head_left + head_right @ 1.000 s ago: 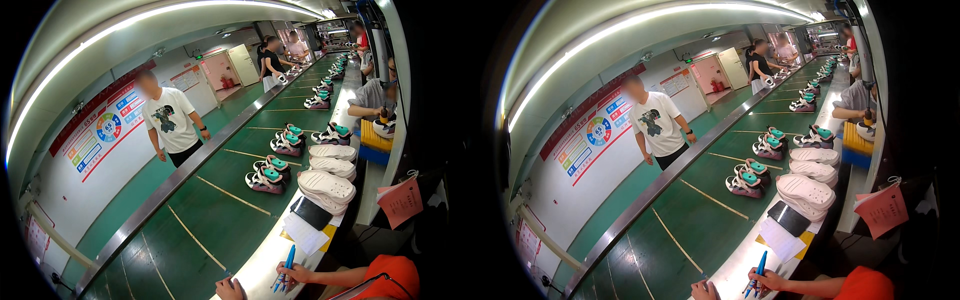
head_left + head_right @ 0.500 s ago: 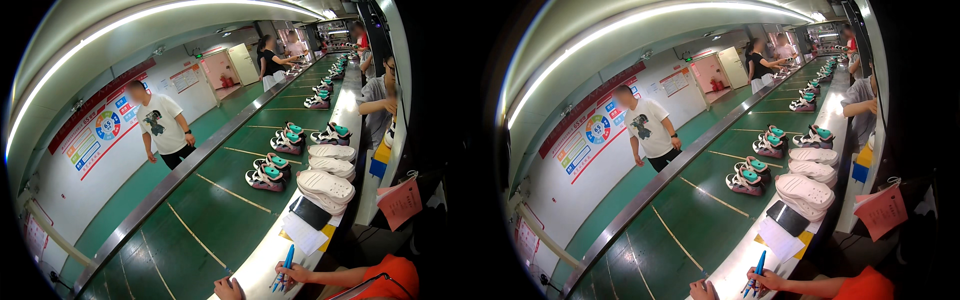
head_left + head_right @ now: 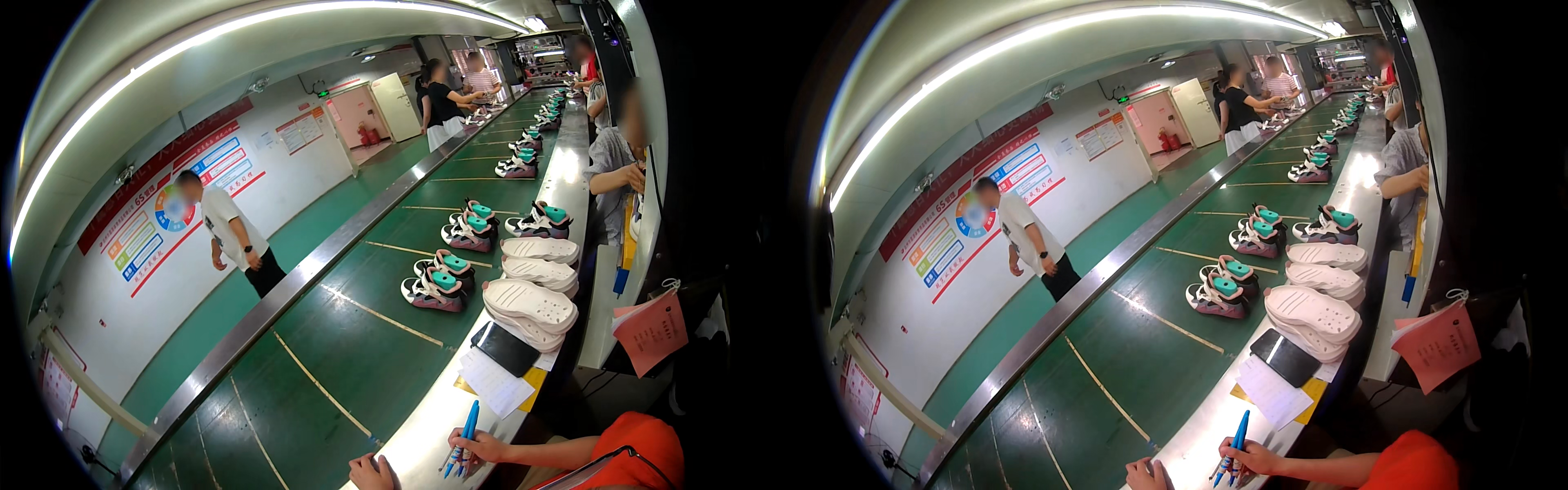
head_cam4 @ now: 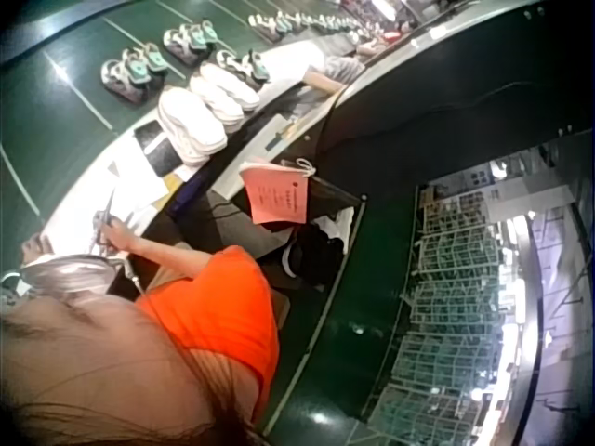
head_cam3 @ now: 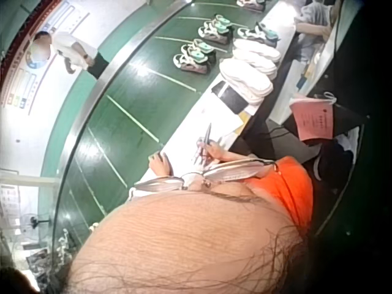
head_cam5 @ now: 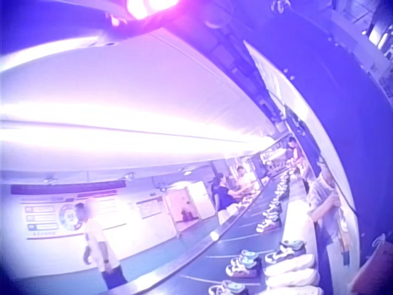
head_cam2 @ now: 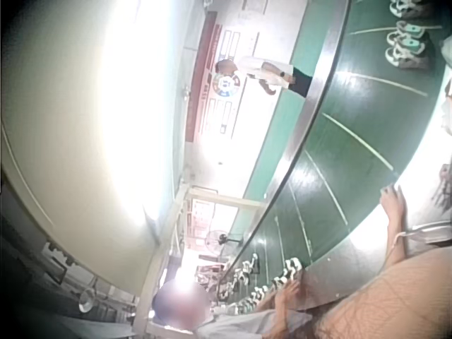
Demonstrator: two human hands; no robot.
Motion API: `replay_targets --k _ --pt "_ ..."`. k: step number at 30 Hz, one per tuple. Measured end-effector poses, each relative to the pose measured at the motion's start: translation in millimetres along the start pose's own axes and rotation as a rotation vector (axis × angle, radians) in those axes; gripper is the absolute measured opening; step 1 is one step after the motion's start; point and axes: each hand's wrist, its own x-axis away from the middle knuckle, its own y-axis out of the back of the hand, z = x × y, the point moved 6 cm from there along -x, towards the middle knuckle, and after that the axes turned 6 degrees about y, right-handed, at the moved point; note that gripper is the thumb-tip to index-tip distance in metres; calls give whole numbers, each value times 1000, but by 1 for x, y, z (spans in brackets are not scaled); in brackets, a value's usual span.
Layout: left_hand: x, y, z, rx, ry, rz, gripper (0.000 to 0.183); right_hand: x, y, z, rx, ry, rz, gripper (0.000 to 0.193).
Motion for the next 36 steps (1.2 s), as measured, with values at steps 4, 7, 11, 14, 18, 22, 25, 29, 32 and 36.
replay_targets --k 4,7,11,14,18,22,25,29,32,36 --pt "0 -1 1 -2 3 0 32 1 0 0 9 -3 1 25" --pt "0 2 -2 -2 13 0 32 1 -1 1 18 3 2 25" --pt "2 5 -2 -18 11 -10 33 1 -1 1 28 24 12 26" --pt "1 2 -1 -11 20 2 33 1 -1 2 25 22 3 26" --pt "2 4 -4 4 30 7 33 1 1 -1 14 -9 11 27" --pt "2 5 -4 -7 24 25 33 0 1 -3 15 9 15 26" --pt "2 6 -3 -1 27 23 33 -1 1 -3 8 23 17 25" --pt "2 7 -4 8 22 15 32 1 3 -5 9 2 14 25" --pt "2 8 -5 16 16 8 32 1 1 -4 2 5 19 25" --pt "3 7 -3 5 18 4 30 2 1 -2 6 7 16 25"
